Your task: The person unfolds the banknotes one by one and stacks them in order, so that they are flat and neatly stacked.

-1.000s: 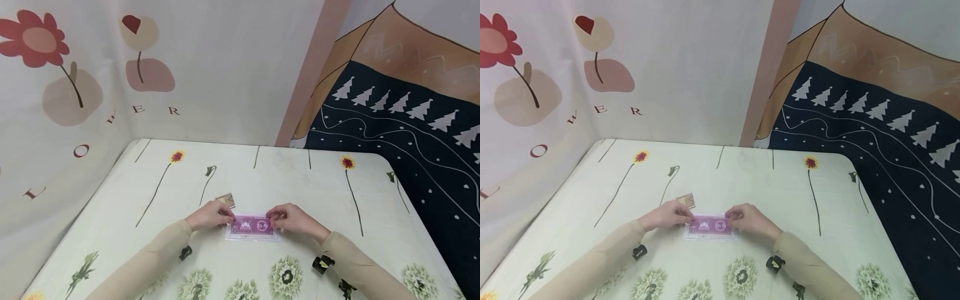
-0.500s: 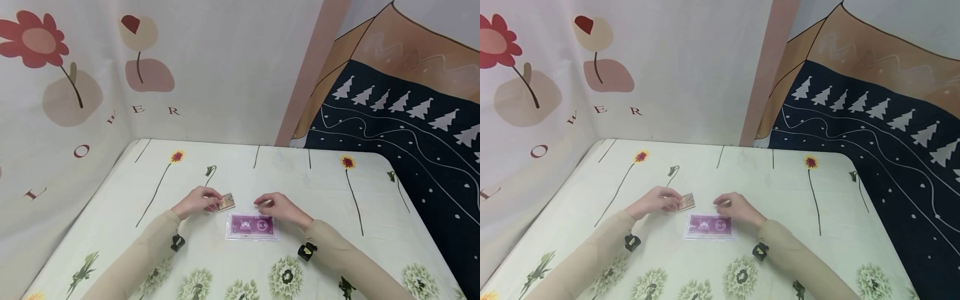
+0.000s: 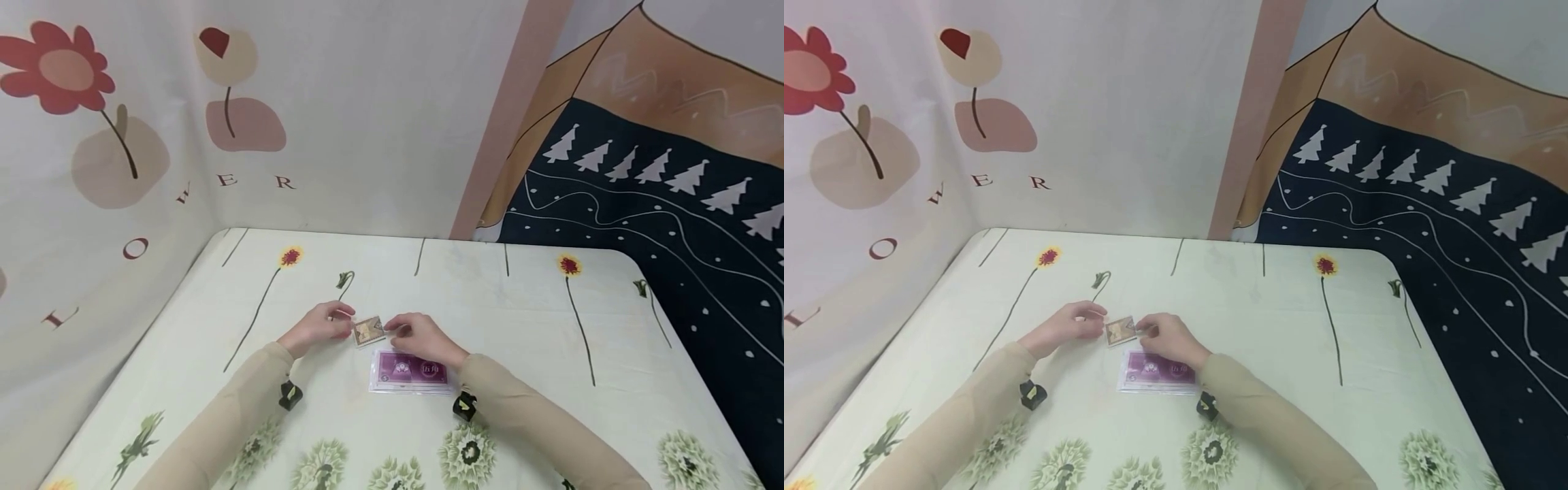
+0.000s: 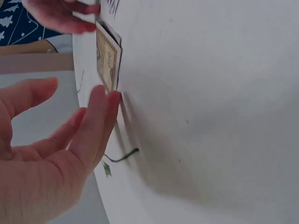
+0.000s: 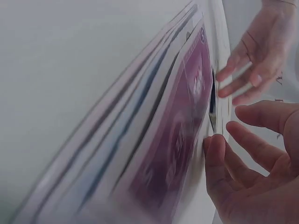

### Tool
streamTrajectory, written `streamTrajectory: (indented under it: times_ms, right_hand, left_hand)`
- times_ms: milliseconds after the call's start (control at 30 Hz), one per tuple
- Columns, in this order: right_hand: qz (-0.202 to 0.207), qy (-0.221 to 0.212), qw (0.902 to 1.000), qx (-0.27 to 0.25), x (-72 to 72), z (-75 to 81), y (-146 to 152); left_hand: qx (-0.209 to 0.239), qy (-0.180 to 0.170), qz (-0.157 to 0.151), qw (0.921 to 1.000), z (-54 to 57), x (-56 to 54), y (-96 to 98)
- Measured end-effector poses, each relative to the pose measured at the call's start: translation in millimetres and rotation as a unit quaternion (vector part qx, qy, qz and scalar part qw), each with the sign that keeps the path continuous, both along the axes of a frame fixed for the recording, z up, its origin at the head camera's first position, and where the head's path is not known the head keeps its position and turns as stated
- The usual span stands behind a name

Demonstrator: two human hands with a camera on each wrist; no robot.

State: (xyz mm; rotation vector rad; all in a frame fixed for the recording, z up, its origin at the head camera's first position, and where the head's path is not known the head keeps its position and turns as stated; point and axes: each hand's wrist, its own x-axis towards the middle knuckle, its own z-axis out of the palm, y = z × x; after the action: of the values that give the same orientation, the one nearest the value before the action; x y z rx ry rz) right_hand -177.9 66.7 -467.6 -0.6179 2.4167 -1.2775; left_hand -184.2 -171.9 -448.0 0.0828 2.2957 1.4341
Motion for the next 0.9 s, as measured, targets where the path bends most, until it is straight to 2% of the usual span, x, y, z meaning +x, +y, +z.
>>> streamTrajectory:
  times_ms: [133,300,667,800,900]
  right_hand:
    - [0.003,0.022,0.9994,0.025,-4.4,-1.0,-13.8]
    - [-0.003,0.040,0.9973,0.062,-9.3,-5.5,-23.2]
    - [-0.039,0.010,0.9974,0.059,-12.4,-5.1,-28.3]
    - [-0.044,-0.010,0.9976,0.052,-11.6,-3.9,-27.1]
    - [-0.041,-0.028,0.9976,0.048,-9.7,-2.1,-25.6]
  left_hand:
    - [-0.008,0.003,-0.004,1.0000,3.5,3.0,2.5]
    - [0.007,-0.005,0.010,0.9999,3.7,4.6,3.9]
    - [0.036,-0.037,0.073,0.9960,-1.3,1.8,8.7]
    - [0.055,-0.037,0.096,0.9932,-5.5,-0.4,14.0]
    - [0.066,-0.028,0.101,0.9923,-8.9,-0.7,19.1]
